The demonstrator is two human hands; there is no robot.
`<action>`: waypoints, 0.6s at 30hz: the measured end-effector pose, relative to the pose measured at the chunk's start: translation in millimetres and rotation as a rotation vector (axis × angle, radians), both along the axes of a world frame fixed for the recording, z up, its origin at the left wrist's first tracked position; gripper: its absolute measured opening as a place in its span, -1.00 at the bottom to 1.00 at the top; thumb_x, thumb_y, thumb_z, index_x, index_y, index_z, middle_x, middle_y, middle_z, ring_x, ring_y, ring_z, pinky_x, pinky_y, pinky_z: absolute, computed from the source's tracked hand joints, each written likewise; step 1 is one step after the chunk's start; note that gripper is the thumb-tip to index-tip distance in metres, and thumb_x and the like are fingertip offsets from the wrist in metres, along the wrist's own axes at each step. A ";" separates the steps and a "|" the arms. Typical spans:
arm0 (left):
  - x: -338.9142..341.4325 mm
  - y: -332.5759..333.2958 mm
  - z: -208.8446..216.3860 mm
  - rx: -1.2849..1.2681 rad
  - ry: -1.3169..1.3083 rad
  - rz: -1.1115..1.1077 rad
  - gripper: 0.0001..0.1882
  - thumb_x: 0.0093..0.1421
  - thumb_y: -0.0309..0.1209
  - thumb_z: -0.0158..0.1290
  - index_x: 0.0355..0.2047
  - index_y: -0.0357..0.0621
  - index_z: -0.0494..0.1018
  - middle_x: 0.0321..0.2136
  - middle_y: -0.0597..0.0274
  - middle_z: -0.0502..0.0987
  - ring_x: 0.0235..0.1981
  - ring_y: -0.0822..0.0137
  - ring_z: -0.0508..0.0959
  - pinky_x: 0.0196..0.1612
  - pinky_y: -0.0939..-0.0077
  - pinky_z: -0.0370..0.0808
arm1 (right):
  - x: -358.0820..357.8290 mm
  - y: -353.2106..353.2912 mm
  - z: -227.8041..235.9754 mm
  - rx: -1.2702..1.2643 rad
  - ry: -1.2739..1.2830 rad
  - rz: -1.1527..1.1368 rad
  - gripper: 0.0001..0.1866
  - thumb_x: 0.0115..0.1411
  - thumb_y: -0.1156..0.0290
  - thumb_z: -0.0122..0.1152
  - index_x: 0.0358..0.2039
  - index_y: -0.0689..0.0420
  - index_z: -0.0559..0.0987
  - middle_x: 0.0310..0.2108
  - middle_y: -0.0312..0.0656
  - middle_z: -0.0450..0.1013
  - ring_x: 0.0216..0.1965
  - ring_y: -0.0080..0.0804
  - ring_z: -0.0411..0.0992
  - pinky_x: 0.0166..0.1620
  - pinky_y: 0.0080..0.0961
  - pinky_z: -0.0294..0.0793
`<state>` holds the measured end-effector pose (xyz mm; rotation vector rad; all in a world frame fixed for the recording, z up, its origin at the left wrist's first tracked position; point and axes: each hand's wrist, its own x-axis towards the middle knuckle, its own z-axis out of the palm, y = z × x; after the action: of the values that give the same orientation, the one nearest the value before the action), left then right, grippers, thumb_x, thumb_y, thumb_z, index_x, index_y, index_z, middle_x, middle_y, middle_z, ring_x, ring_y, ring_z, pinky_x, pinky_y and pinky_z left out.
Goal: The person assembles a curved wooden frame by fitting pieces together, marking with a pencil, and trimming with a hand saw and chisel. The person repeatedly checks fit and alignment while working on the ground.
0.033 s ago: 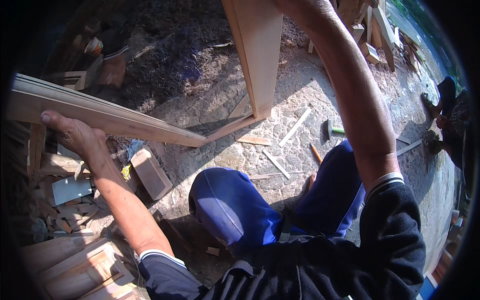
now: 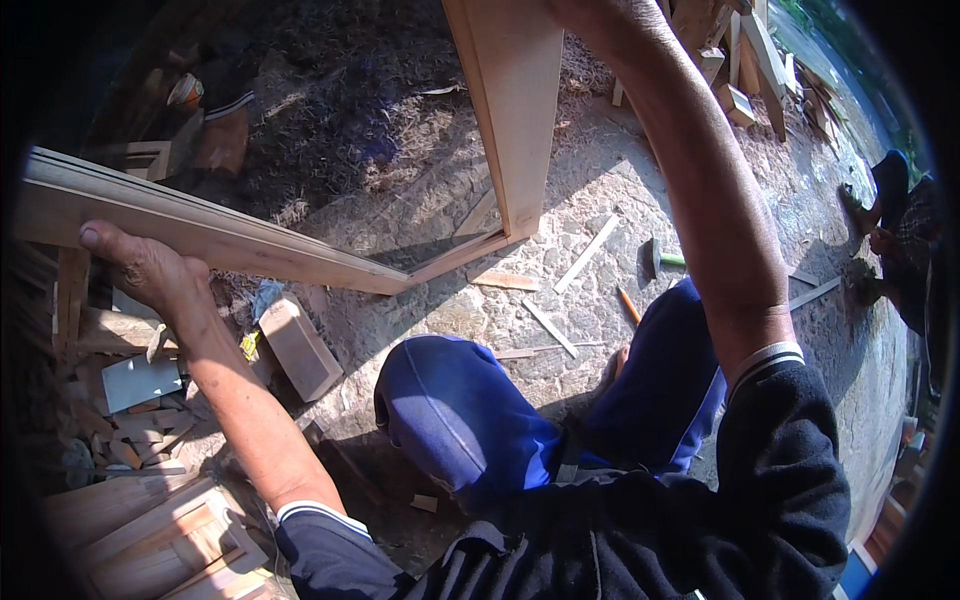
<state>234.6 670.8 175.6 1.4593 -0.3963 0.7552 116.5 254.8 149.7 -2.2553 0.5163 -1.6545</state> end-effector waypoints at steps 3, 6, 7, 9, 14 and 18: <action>-2.2 -10.6 0.2 -0.004 -0.001 -0.008 0.16 0.27 0.48 -0.20 0.37 -0.49 0.10 0.32 -0.29 0.24 0.31 -0.03 0.34 0.38 0.13 0.27 | -8.5 -15.7 -6.9 -0.047 0.028 -0.056 -0.49 0.48 0.01 -0.02 0.22 0.13 0.35 -0.04 -0.09 0.45 -0.01 -0.36 0.43 -0.01 -0.27 0.44; -11.4 -25.2 -0.3 0.026 0.009 -0.007 0.18 0.27 0.51 -0.25 0.36 -0.51 0.10 0.30 -0.35 0.25 0.31 -0.07 0.35 0.37 0.12 0.30 | -23.2 -33.9 -14.6 -0.081 0.050 -0.121 -0.49 0.48 0.02 -0.02 0.23 0.13 0.35 -0.03 -0.09 0.45 0.00 -0.35 0.43 0.01 -0.27 0.43; -14.4 -32.4 -0.4 0.028 0.001 -0.004 0.19 0.26 0.52 -0.25 0.36 -0.51 0.10 0.30 -0.36 0.25 0.31 -0.07 0.35 0.37 0.12 0.30 | -28.5 -39.0 -17.3 -0.097 0.057 -0.142 -0.49 0.48 0.02 -0.03 0.23 0.14 0.34 -0.03 -0.08 0.44 0.00 -0.35 0.43 0.01 -0.27 0.43; -21.9 -46.9 -1.5 0.050 0.006 -0.016 0.19 0.26 0.52 -0.27 0.36 -0.51 0.10 0.31 -0.37 0.22 0.33 -0.08 0.33 0.39 0.13 0.29 | -38.0 -48.3 -19.2 -0.116 0.070 -0.175 -0.49 0.48 0.03 -0.03 0.23 0.14 0.34 -0.02 -0.08 0.44 0.01 -0.34 0.42 0.02 -0.26 0.42; -28.6 -91.2 3.8 0.076 -0.115 -0.165 0.06 0.37 0.39 -0.28 0.39 -0.47 0.03 0.37 -0.31 0.13 0.36 -0.01 0.29 0.43 0.13 0.20 | -57.3 -63.2 -16.6 -0.166 0.064 -0.226 -0.49 0.48 0.05 -0.04 0.25 0.14 0.33 -0.01 -0.07 0.44 0.03 -0.33 0.41 0.04 -0.25 0.40; -22.9 -108.6 9.0 0.062 -0.147 -0.196 -0.07 0.41 0.30 -0.26 0.34 -0.42 0.13 0.35 -0.21 0.18 0.33 0.05 0.28 0.43 0.12 0.19 | -62.6 -69.5 -12.7 -0.190 0.051 -0.234 -0.49 0.48 0.06 -0.04 0.26 0.14 0.32 0.01 -0.06 0.43 0.04 -0.32 0.41 0.06 -0.25 0.39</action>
<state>211.8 562.2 184.6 1.4030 -0.6703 0.6982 53.9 185.4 137.0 -2.4586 0.6852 -1.8306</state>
